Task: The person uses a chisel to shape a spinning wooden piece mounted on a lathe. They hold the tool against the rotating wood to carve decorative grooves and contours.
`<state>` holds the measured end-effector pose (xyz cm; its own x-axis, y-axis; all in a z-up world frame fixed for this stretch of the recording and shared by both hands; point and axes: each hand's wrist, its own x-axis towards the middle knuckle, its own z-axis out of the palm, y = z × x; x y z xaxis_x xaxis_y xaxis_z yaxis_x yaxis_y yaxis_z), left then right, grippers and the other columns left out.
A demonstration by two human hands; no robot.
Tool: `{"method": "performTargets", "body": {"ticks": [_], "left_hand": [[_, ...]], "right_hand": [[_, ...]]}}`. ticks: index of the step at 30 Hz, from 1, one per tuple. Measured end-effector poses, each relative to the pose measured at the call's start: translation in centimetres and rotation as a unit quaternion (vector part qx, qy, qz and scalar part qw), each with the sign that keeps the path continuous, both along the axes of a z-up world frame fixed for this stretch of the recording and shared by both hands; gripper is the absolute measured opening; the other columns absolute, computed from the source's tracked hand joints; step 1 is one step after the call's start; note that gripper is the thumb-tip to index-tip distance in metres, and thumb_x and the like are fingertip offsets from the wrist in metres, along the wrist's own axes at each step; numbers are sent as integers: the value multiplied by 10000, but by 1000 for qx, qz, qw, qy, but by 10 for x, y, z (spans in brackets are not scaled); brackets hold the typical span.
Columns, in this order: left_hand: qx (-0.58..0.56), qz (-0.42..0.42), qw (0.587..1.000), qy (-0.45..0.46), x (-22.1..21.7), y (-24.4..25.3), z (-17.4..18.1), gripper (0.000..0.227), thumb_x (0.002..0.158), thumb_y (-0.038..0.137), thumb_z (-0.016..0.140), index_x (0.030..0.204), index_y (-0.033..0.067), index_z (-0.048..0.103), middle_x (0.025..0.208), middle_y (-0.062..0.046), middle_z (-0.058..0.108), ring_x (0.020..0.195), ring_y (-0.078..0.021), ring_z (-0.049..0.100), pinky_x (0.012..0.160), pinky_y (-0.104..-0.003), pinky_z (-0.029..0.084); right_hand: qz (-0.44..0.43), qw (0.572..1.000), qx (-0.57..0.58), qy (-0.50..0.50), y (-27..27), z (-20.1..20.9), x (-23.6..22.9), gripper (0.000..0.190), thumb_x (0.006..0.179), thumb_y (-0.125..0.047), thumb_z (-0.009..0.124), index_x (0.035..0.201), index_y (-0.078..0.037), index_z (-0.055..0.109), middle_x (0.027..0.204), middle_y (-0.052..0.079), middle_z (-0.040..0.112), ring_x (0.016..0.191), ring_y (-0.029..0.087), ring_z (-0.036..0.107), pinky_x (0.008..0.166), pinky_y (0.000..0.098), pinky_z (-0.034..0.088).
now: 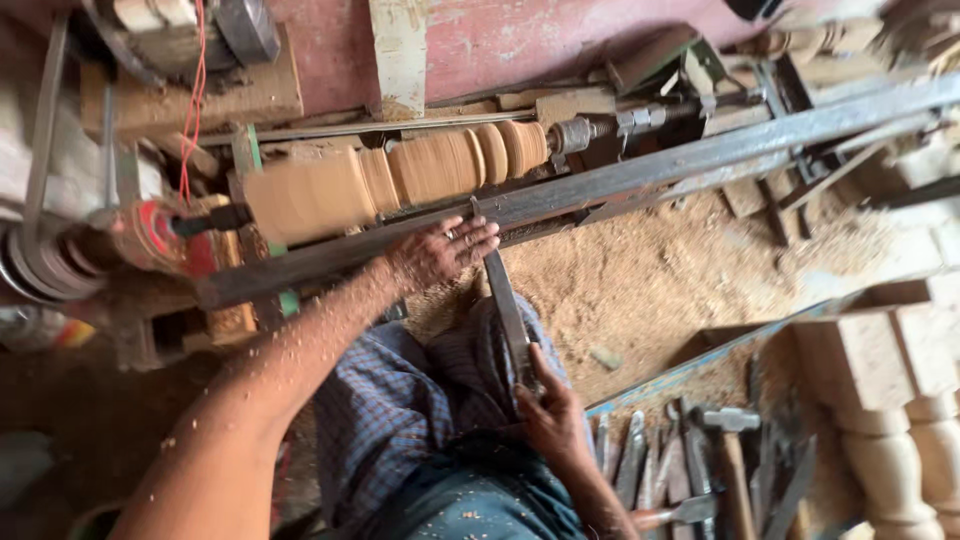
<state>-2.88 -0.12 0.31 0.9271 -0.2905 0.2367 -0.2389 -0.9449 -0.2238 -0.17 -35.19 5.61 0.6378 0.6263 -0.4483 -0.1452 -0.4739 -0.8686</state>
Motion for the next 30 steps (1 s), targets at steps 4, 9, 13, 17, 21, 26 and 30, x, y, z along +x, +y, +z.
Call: {"method": "performTargets", "body": {"ticks": [4, 9, 13, 17, 21, 26, 30], "left_hand": [[54, 11, 998, 12, 13, 17, -9, 593, 1067, 156, 410, 1628, 195, 224, 1686, -42, 293, 1505, -199, 361, 1281, -403, 211], [31, 58, 998, 19, 15, 15, -20, 644, 1029, 49, 345, 1627, 242, 206, 1667, 0, 300, 1465, -219, 404, 1194, -351, 277], [58, 38, 997, -15, 19, 18, -18, 597, 1027, 78, 385, 1608, 156, 273, 1654, -37, 350, 1452, -147, 449, 1227, -359, 356], [127, 66, 986, -80, 16, 16, -17, 586, 1062, 95, 461, 1624, 164, 311, 1661, -22, 378, 1430, -141, 471, 1241, -327, 323], [117, 63, 988, -82, 14, 14, -18, 548, 1043, 174, 458, 1579, 162, 348, 1619, -12, 434, 1434, -137, 483, 1254, -348, 269], [87, 75, 991, -62, 16, 10, -19, 543, 1034, 234, 418, 1571, 175, 359, 1579, 6, 491, 1427, -142, 481, 1263, -379, 197], [46, 70, 995, -60, 13, 9, -15, 541, 1037, 196, 470, 1572, 167, 394, 1557, -11, 524, 1415, -132, 493, 1272, -373, 163]], "right_hand": [[-2, 998, 14, 67, 4, -10, 14, 714, 914, -100, 658, 1575, -174, 398, 576, -18, 532, 455, 49, 432, 424, 249, 347], [59, 995, -21, 80, -10, -13, 73, 682, 931, -120, 648, 1564, -206, 409, 674, 3, 698, 432, 48, 427, 411, 241, 337], [169, 982, -56, 55, -4, -7, 158, 691, 933, -114, 659, 1567, -251, 420, 648, -1, 630, 424, 54, 407, 382, 243, 349], [224, 968, -44, 100, 2, 3, 209, 693, 955, -120, 649, 1589, -254, 403, 628, -24, 515, 439, 53, 389, 374, 237, 351], [213, 970, -112, 37, 5, 6, 193, 670, 946, -117, 616, 1568, -243, 404, 633, 25, 593, 426, 82, 421, 357, 264, 365], [132, 983, -112, 54, -12, -2, 127, 657, 929, -94, 606, 1545, -222, 418, 709, 29, 686, 418, 81, 444, 348, 254, 362], [42, 985, 77, 146, -6, -10, 74, 621, 960, -29, 628, 1557, -93, 467, 832, 79, 721, 500, 75, 509, 385, 237, 405]]}}
